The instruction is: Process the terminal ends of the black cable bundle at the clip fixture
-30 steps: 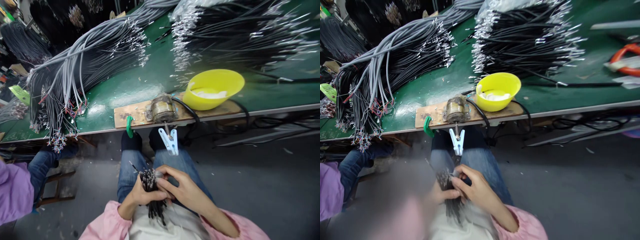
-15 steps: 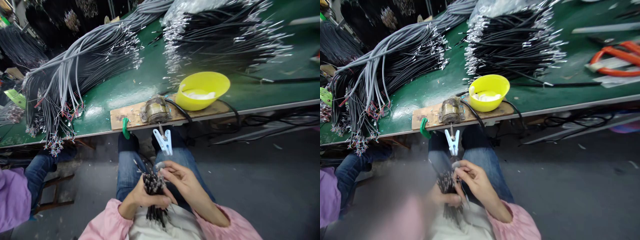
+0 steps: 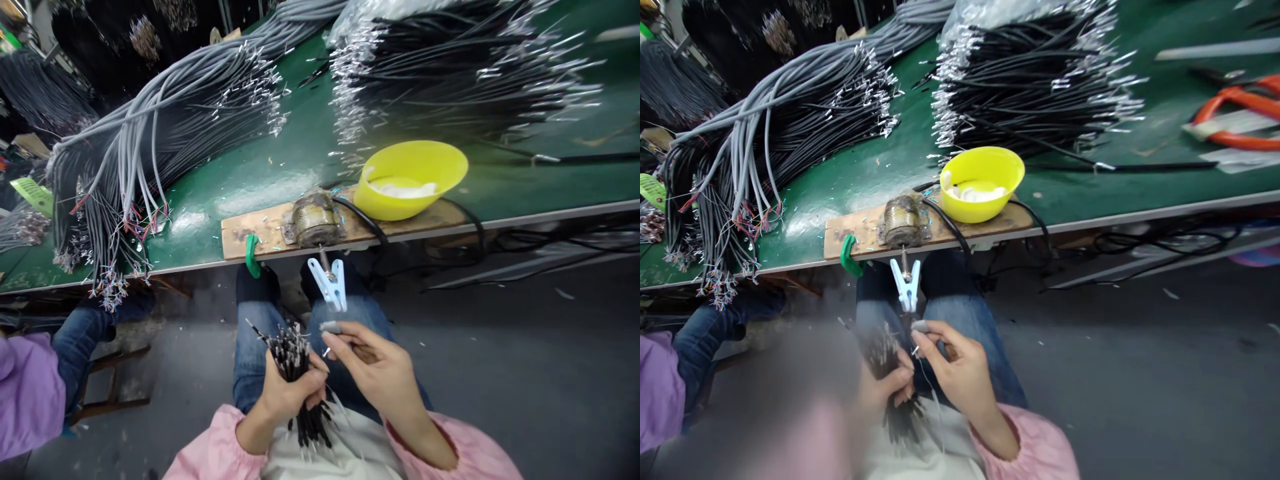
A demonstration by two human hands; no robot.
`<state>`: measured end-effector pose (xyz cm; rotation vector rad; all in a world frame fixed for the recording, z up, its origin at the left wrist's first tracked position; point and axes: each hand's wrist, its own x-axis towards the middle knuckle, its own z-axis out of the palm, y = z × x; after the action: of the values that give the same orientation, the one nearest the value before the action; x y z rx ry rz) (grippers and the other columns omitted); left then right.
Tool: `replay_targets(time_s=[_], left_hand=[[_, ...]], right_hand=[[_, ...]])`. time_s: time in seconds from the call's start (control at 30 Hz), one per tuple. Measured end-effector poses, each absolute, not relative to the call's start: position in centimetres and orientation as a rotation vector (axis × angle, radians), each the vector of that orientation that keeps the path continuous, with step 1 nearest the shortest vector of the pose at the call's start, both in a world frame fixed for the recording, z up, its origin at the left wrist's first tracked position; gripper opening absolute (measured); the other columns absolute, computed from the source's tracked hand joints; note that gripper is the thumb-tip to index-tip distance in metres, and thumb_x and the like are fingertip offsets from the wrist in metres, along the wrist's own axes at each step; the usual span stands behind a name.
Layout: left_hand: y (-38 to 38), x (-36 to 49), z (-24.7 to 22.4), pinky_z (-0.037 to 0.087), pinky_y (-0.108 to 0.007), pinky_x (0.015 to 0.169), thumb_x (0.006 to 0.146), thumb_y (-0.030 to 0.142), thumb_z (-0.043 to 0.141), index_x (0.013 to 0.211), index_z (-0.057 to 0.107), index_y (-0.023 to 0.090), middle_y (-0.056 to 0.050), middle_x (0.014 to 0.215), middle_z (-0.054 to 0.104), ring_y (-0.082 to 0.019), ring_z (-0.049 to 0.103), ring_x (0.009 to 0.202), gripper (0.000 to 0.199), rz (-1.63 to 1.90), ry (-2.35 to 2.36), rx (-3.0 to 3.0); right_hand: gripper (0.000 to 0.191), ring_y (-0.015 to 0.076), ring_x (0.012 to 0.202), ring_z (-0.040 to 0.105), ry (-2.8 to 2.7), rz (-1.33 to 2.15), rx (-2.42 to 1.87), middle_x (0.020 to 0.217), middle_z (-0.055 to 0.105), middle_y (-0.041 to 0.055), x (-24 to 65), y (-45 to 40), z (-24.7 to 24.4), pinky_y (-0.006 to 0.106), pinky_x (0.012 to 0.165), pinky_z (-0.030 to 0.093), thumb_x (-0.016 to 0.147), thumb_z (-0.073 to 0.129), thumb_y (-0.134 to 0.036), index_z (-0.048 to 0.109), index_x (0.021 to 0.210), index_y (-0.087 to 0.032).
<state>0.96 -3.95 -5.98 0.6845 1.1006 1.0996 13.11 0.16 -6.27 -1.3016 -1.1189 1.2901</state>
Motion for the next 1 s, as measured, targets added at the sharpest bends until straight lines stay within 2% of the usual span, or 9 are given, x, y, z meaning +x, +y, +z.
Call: replay_targets(time_s=[0.1,0.23,0.33,0.4,0.5,0.6,0.77,0.87,1.0], left_hand=[[-4.2,1.0,-6.4,0.017,-0.014,0.025,0.064,0.045,0.073,0.056,0.051,0.015,0.006,0.034,0.042,-0.002,0.03,0.023,0.038,1.184,1.067,0.701],[-3.9,1.2,-5.9,0.023,-0.014,0.025,0.063,0.045,0.074,0.068,0.053,0.015,0.007,0.033,0.047,-0.003,0.034,0.022,0.037,1.149,1.13,0.673],[-3.5,1.4,-5.2,0.031,-0.015,0.026,0.059,0.046,0.076,0.073,0.053,0.015,0.006,0.037,0.055,-0.005,0.04,0.022,0.042,1.129,1.235,0.622],[-3.1,1.7,-5.0,0.034,-0.016,0.029,0.058,0.046,0.077,0.068,0.054,0.013,0.004,0.04,0.057,-0.005,0.043,0.025,0.041,1.142,1.3,0.598],[-2.6,1.9,-4.9,0.036,-0.015,0.034,0.058,0.041,0.078,0.056,0.054,0.012,0.005,0.038,0.052,-0.003,0.043,0.029,0.037,1.192,1.322,0.567],[-2.3,2.0,-4.9,0.035,-0.016,0.034,0.057,0.041,0.078,0.053,0.053,0.013,0.007,0.034,0.046,-0.004,0.041,0.03,0.038,1.218,1.249,0.525],[-1.9,1.6,-3.9,0.03,-0.018,0.031,0.052,0.049,0.078,0.049,0.054,0.014,0.007,0.028,0.039,-0.003,0.033,0.025,0.043,1.14,1.17,0.481],[-2.0,1.2,-3.3,0.029,-0.018,0.03,0.052,0.047,0.078,0.045,0.052,0.013,0.006,0.028,0.038,-0.003,0.033,0.025,0.044,1.081,1.144,0.492],[-2.1,1.1,-3.1,0.026,-0.016,0.028,0.049,0.049,0.08,0.049,0.053,0.013,0.009,0.028,0.036,-0.001,0.025,0.023,0.045,1.006,1.079,0.423]], right_hand=[[0.021,0.017,0.048,0.059,-1.105,1.408,-1.246,0.051,0.063,0.0004,13.4,0.5,-6.3,0.027,0.048,0.048,0.069,0.068,-0.042,0.066,0.071,-0.021],[0.021,0.0177,0.056,0.062,-1.288,1.476,-1.105,0.061,0.067,0.0035,13.5,0.5,-6.4,0.026,0.053,0.049,0.074,0.062,-0.039,0.063,0.065,-0.02],[0.023,0.0155,0.051,0.058,-1.426,1.286,-1.121,0.055,0.061,0.0013,13.2,0.2,-6.4,0.025,0.05,0.046,0.08,0.055,-0.032,0.058,0.061,-0.019],[0.022,0.0137,0.047,0.053,-1.467,1.093,-1.182,0.051,0.055,-0.0009,12.9,0.0,-6.3,0.024,0.047,0.042,0.08,0.053,-0.028,0.055,0.06,-0.02],[0.023,0.0114,0.043,0.045,-1.441,0.872,-1.228,0.048,0.046,-0.0042,12.2,-0.2,-6.0,0.022,0.043,0.038,0.08,0.053,-0.022,0.049,0.057,-0.021],[0.025,0.0114,0.044,0.044,-1.384,0.784,-1.213,0.05,0.044,-0.0043,11.9,-0.3,-5.5,0.023,0.045,0.038,0.081,0.052,-0.02,0.046,0.057,-0.022],[0.026,0.0135,0.047,0.053,-1.279,1.152,-1.097,0.053,0.055,-0.0009,12.8,0.3,-4.8,0.023,0.045,0.043,0.086,0.05,-0.037,0.058,0.068,-0.02],[0.024,0.0153,0.056,0.059,-1.293,1.299,-0.977,0.064,0.063,0.0029,13.4,0.7,-4.5,0.024,0.052,0.048,0.084,0.054,-0.04,0.063,0.076,-0.019],[0.026,0.014,0.05,0.053,-1.295,1.306,-0.916,0.054,0.057,0.0003,13.0,0.6,-4.4,0.024,0.047,0.043,0.08,0.06,-0.035,0.058,0.059,-0.02]])
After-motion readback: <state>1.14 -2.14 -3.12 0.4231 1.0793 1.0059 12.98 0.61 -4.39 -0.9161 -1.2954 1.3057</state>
